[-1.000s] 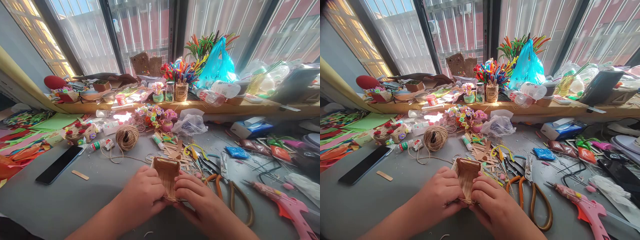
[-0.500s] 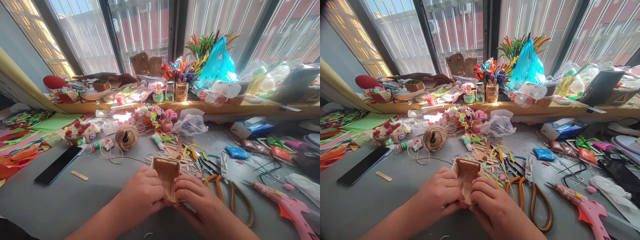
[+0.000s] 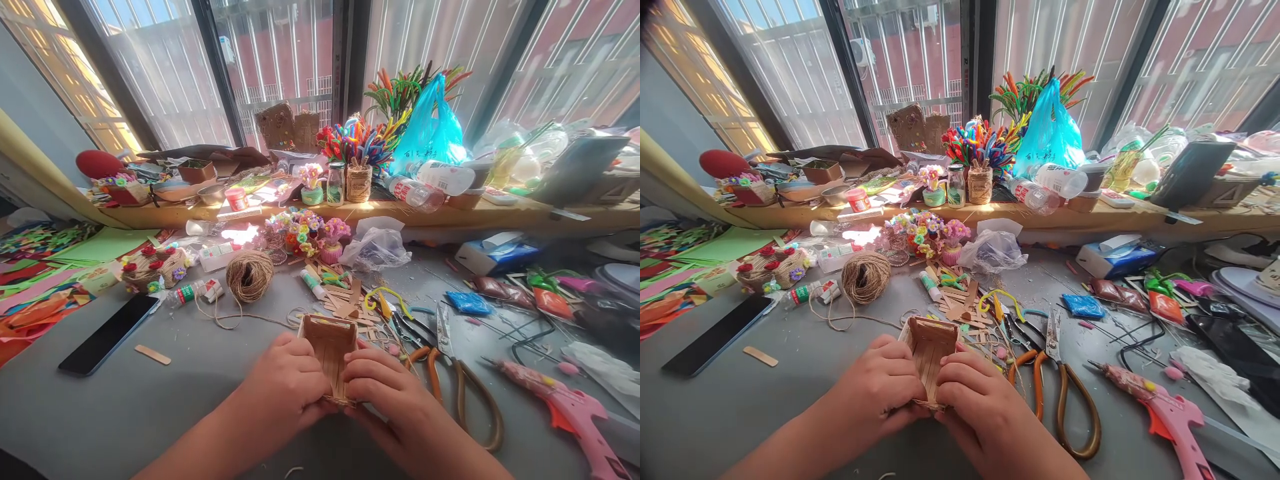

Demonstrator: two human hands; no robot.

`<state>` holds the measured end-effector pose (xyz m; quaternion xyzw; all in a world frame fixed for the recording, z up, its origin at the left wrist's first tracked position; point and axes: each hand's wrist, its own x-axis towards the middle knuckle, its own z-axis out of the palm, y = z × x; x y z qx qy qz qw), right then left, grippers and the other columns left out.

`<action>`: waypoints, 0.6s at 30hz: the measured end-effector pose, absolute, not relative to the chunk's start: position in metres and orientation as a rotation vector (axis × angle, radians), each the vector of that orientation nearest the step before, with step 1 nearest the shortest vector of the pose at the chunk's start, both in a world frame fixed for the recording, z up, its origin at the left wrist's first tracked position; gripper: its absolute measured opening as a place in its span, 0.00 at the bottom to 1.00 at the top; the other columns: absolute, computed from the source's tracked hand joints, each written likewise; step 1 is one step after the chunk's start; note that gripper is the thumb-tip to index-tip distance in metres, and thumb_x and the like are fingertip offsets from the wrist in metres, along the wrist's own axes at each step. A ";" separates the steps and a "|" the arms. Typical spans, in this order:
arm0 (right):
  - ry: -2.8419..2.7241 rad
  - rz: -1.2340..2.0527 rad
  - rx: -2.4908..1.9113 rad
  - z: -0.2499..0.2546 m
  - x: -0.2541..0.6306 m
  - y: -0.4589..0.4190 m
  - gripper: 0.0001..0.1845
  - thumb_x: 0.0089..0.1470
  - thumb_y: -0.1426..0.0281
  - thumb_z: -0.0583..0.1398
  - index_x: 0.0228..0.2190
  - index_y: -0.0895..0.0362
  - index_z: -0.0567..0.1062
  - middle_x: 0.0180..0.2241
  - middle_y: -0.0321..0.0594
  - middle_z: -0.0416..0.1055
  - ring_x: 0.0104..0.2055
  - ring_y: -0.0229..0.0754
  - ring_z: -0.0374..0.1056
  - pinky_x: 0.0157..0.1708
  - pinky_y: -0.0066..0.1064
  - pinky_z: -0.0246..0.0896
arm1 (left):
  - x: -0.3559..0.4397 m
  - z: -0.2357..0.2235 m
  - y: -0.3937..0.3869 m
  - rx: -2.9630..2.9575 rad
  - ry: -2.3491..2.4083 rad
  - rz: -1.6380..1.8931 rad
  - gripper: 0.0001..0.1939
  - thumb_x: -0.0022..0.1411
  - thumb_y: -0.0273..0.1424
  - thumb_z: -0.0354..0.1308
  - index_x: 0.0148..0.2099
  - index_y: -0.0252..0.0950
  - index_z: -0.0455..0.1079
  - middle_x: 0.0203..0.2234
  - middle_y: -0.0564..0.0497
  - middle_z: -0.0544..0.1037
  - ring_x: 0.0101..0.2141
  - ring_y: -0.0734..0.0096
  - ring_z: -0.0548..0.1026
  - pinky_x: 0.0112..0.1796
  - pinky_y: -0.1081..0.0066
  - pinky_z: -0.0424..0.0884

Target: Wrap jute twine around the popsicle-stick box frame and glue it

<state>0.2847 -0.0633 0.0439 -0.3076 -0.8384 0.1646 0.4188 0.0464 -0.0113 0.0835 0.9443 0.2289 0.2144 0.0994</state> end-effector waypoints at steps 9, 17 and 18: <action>-2.012 0.403 -0.861 0.035 0.293 -0.060 0.08 0.69 0.76 0.63 0.44 0.50 0.75 0.47 0.44 0.83 0.55 0.51 0.79 0.62 0.41 0.76 | 0.018 0.051 -0.015 2.364 0.937 0.879 0.44 0.61 0.33 0.81 0.72 0.50 0.63 0.74 0.41 0.66 0.71 0.42 0.68 0.69 0.46 0.67; -1.756 0.492 -0.925 0.025 0.299 -0.058 0.04 0.71 0.70 0.65 0.45 0.48 0.77 0.46 0.44 0.83 0.56 0.52 0.79 0.64 0.44 0.73 | 0.016 0.023 -0.002 1.975 0.919 0.762 0.53 0.67 0.36 0.77 0.81 0.51 0.48 0.75 0.37 0.66 0.69 0.42 0.74 0.64 0.47 0.77; -1.723 0.521 -0.918 0.025 0.299 -0.058 0.03 0.71 0.68 0.66 0.45 0.48 0.78 0.46 0.43 0.83 0.56 0.52 0.79 0.63 0.44 0.74 | 0.016 0.025 -0.001 1.990 0.918 0.763 0.54 0.65 0.36 0.78 0.82 0.51 0.48 0.75 0.37 0.67 0.67 0.41 0.76 0.63 0.46 0.78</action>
